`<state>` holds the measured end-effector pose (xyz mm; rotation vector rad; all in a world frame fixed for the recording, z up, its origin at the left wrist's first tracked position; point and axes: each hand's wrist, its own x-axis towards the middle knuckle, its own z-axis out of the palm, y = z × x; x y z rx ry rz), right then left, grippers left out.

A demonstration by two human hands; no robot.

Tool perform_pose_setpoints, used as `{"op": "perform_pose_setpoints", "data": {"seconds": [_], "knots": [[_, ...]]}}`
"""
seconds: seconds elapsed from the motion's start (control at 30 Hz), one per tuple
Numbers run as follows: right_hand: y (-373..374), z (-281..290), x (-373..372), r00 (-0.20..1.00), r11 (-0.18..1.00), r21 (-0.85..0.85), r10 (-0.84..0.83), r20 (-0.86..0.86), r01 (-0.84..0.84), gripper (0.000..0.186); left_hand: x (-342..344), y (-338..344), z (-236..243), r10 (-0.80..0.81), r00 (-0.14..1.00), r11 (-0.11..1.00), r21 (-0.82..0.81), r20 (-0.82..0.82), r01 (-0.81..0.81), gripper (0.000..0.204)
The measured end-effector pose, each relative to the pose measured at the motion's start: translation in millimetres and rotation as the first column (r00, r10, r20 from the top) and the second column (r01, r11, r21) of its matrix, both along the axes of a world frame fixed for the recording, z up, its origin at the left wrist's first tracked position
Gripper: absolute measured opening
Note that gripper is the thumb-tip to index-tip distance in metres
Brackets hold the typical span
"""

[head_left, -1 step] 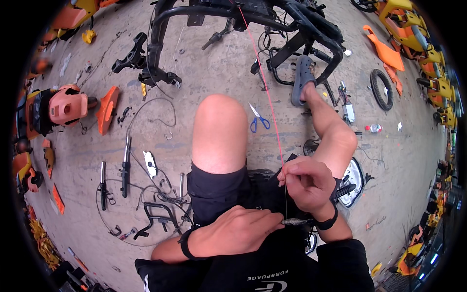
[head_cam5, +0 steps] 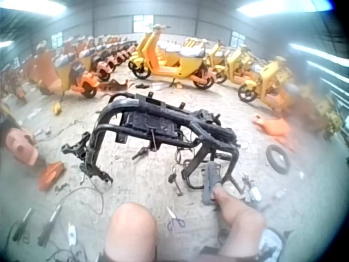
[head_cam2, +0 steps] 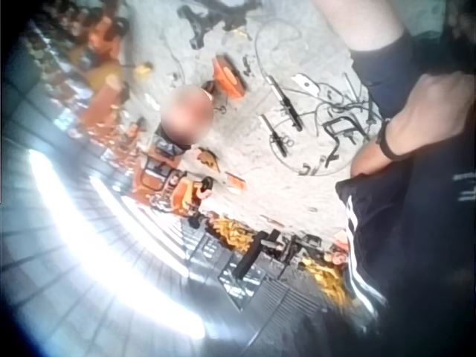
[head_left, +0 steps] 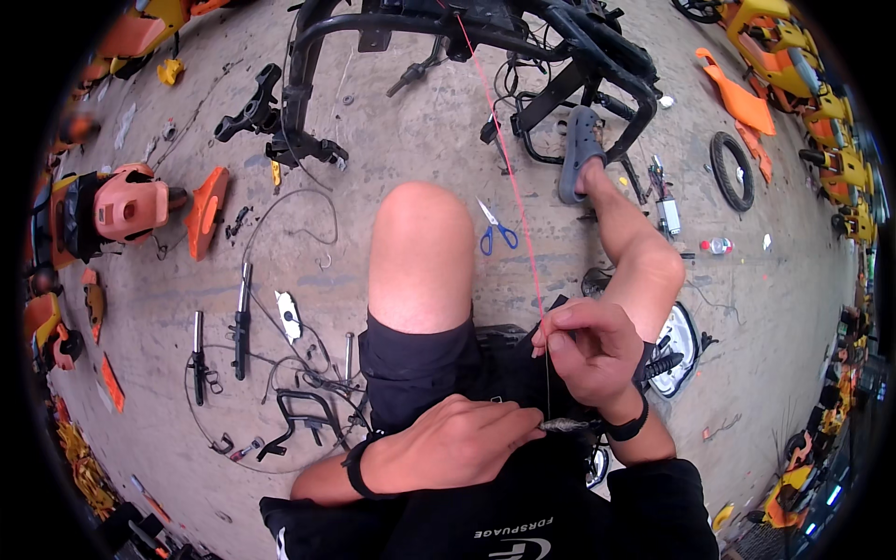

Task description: The person threads a wire through a small connector by hand and then uses a screwdriver to tighten a screw on a small component.

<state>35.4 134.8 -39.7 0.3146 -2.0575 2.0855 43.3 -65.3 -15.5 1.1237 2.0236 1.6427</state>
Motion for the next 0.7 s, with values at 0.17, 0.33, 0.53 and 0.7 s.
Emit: {"op": "perform_pose_setpoints", "data": {"seconds": [0.17,0.33,0.53,0.7], "knots": [[9.6,8.0,-0.8,0.981,0.989,-0.065,0.137,0.134,-0.129,0.023,1.7,-1.5,2.6,0.022,0.999,1.0,0.018,0.046,-0.023,0.02],[11.7,14.7,-8.4,0.972,0.987,0.053,0.14,0.187,-0.152,0.018,2.3,-1.9,1.2,0.044,0.998,0.998,0.037,0.052,-0.046,0.02],[11.0,11.9,-16.4,0.947,0.981,-0.039,0.192,0.258,-0.188,0.015,0.6,-2.1,3.7,0.03,0.998,0.999,0.027,0.047,-0.032,0.02],[10.2,13.6,-22.7,0.947,0.966,0.052,0.236,0.216,-0.253,0.011,0.8,-3.6,4.0,0.015,1.0,1.0,-0.005,0.007,-0.015,0.024]]}}
